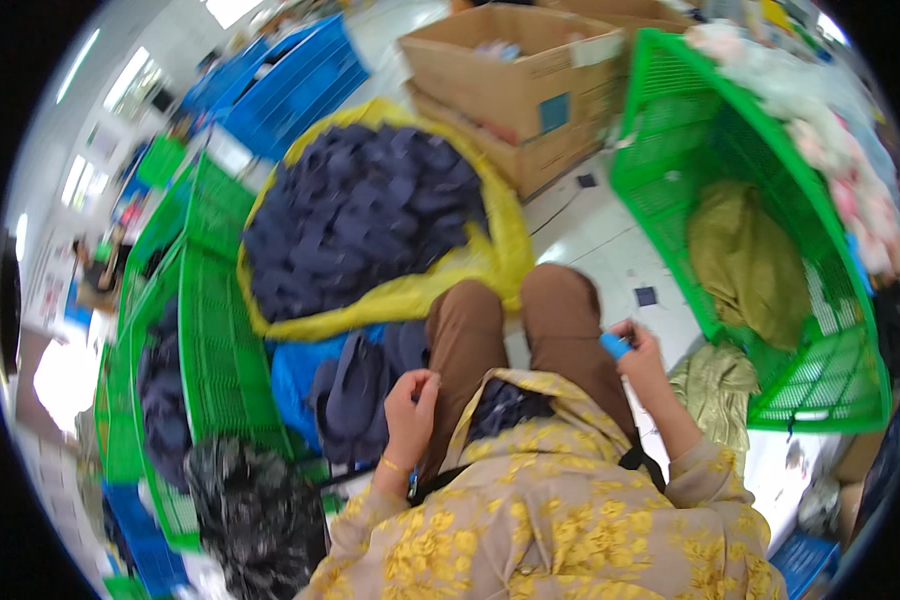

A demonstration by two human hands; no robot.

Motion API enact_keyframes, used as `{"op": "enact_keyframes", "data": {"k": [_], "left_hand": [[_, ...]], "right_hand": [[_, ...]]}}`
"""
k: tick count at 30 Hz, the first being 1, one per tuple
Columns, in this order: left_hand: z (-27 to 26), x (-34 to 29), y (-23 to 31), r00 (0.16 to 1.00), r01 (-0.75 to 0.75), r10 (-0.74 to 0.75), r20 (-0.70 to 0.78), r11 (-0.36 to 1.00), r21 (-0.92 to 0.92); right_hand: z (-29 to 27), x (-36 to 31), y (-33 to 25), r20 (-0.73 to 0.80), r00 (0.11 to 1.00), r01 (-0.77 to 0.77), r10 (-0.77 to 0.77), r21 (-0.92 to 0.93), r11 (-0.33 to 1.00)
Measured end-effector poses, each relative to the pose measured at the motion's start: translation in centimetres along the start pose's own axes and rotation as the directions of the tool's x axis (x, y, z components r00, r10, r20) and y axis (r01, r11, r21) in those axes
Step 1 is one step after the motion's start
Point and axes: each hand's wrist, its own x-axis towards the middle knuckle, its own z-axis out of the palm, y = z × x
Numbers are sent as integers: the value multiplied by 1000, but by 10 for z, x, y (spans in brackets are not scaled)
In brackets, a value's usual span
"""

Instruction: The person sits on the floor and uses a blue-handled tool to stitch or trim the edges of dark blue slippers. They handle one slipper at a time, adjusting its position and working along the seam.

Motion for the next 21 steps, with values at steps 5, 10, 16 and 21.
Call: {"op": "enact_keyframes", "data": {"k": [5, 10, 16, 21], "left_hand": [[-40, -37, -88, 916, 347, -363, -171, 930, -118], [-80, -43, -144, 910, 343, -254, -327, 905, 252], [-94, -4, -141, 982, 77, -186, 24, 519, 851], [-95, 17, -172, 973, -99, -171, 153, 290, 952]], "right_hand": [[24, 17, -21, 107, 994, -56, 34, 218, 974], [50, 19, -22, 171, 984, -63, 53, 52, 997], [63, 20, -13, 165, 977, 167, -138, -174, 971], [63, 16, -7, 128, 974, 212, -188, -215, 953]]}}
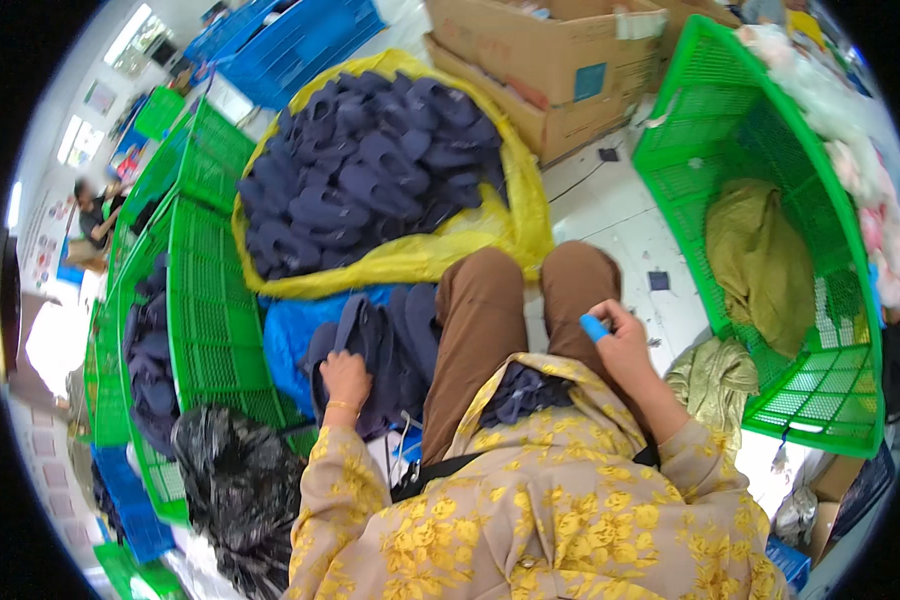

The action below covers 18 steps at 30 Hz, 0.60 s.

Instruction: The person sits on the floor and uses a blue-handled tool to stitch or trim the edges of dark blue slippers. They handle one slipper at a time, adjusting its position and working along the seam.

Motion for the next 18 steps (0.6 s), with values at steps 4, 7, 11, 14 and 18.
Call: {"op": "enact_keyframes", "data": {"k": [4, 7, 11, 14, 18], "left_hand": [[-25, 17, 6, 996, 70, -34, 77, 840, -538], [-73, 20, 30, 969, 235, -135, 208, 238, -942], [-129, 14, 59, 975, 104, -199, 95, 37, -994], [-140, 19, 76, 978, 33, -201, 57, -120, -992], [-157, 26, 93, 982, 35, -175, 72, -209, -977]], "right_hand": [[6, -2, 0, -27, 1000, -2, 2, 24, 1000], [2, -1, 3, -19, 999, -42, 45, 138, 990], [-33, 6, 9, -119, 951, -204, 284, 446, 871], [-106, 5, 24, -381, 810, -143, 445, 608, 781], [-277, -28, 70, -787, 458, 329, 414, 582, 744]]}}
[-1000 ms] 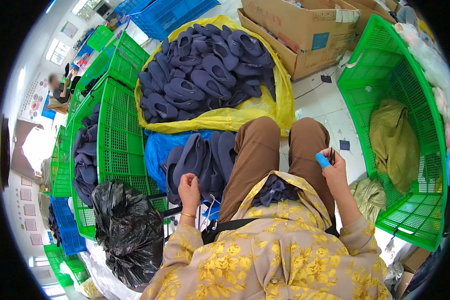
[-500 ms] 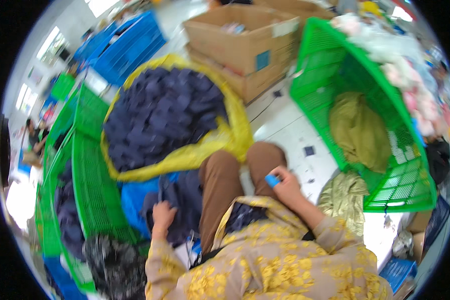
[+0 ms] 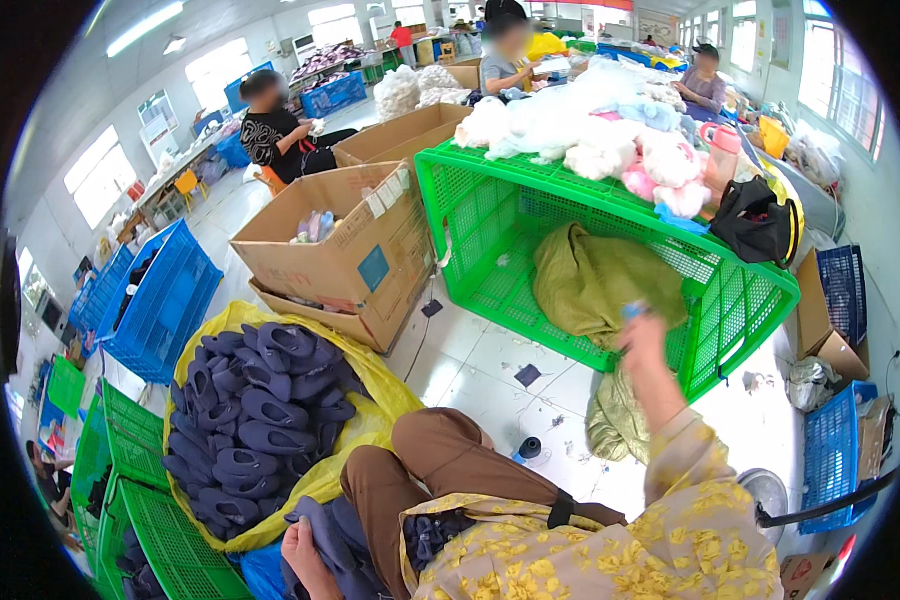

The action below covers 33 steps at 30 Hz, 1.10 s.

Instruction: The person sits on the floor and uses a blue-handled tool to stitch or trim the edges of dark blue slippers. They handle one slipper at a time, adjusting its position and working along the seam.

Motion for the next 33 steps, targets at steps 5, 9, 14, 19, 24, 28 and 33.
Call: {"op": "enact_keyframes", "data": {"k": [5, 9, 14, 19, 24, 28, 33], "left_hand": [[6, -8, 19, 986, 104, -79, 149, 980, -169], [56, -20, 43, 944, 241, -175, 279, 945, -223], [98, -3, 18, 831, 112, -127, 542, 992, 60], [109, 6, -6, 771, -400, 40, 636, 808, 433], [107, 6, -17, 751, -460, 104, 652, 792, 402], [112, -4, -10, 702, -419, 49, 711, 835, 356], [113, -8, -11, 705, -446, 76, 706, 821, 356]], "right_hand": [[-32, 23, -176, -331, 521, 711, -787, -341, 615], [-30, -12, -185, -205, 570, 759, -796, -240, 606], [22, -73, -73, 85, 871, 486, -484, -296, 823], [61, -174, 31, 657, 754, 375, -18, -407, 833], [89, -252, 52, 983, 37, 692, 180, -155, 706], [92, -277, 64, 967, -104, 778, 232, -67, 625], [109, -287, 75, 948, -283, 871, 146, 190, 452]]}}
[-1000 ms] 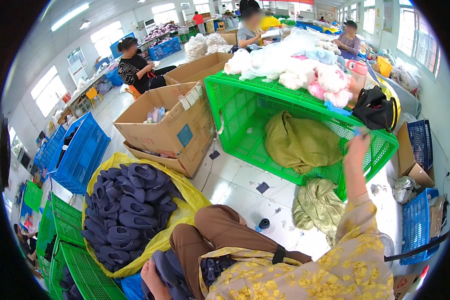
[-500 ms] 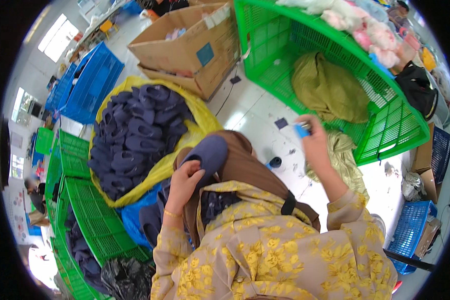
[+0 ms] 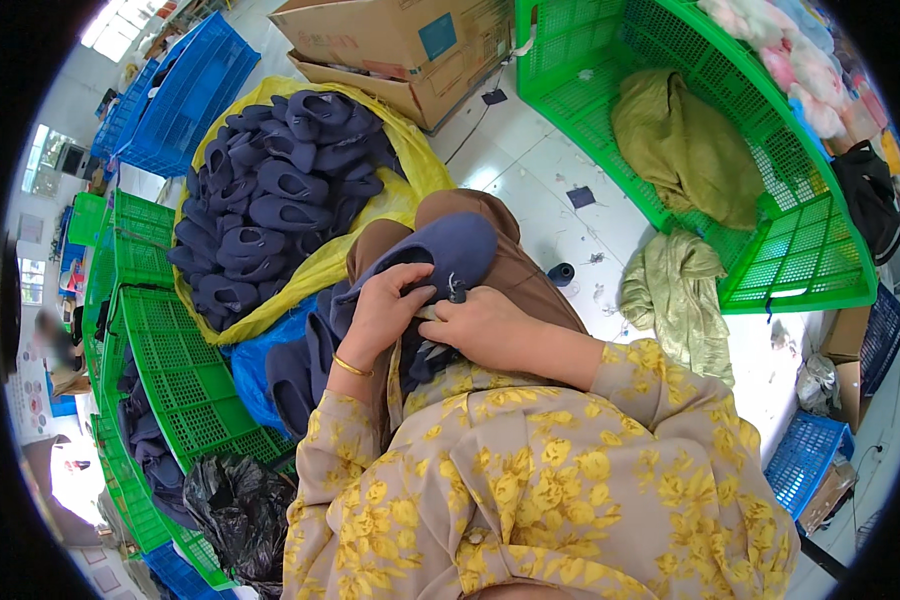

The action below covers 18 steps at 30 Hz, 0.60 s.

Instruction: The person sits on the floor and uses a blue-handled tool to stitch or trim the edges of dark blue slippers. They handle one slipper at a time, adjusting its position and working along the seam.

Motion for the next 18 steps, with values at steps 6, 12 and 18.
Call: {"op": "enact_keyframes", "data": {"k": [6, 12, 18], "left_hand": [[-15, -16, 20, 958, 13, -94, -271, 958, -285], [-22, -51, 42, 941, 153, -292, -169, 816, -557], [-1, -71, 45, 973, 178, -219, -73, 912, -371]], "right_hand": [[-19, -1, -1, -20, 985, -149, 173, 425, 893], [-36, -15, -6, 225, 863, -463, 453, 713, 527], [-16, -17, -5, 193, 829, -430, 525, 820, 378]]}}
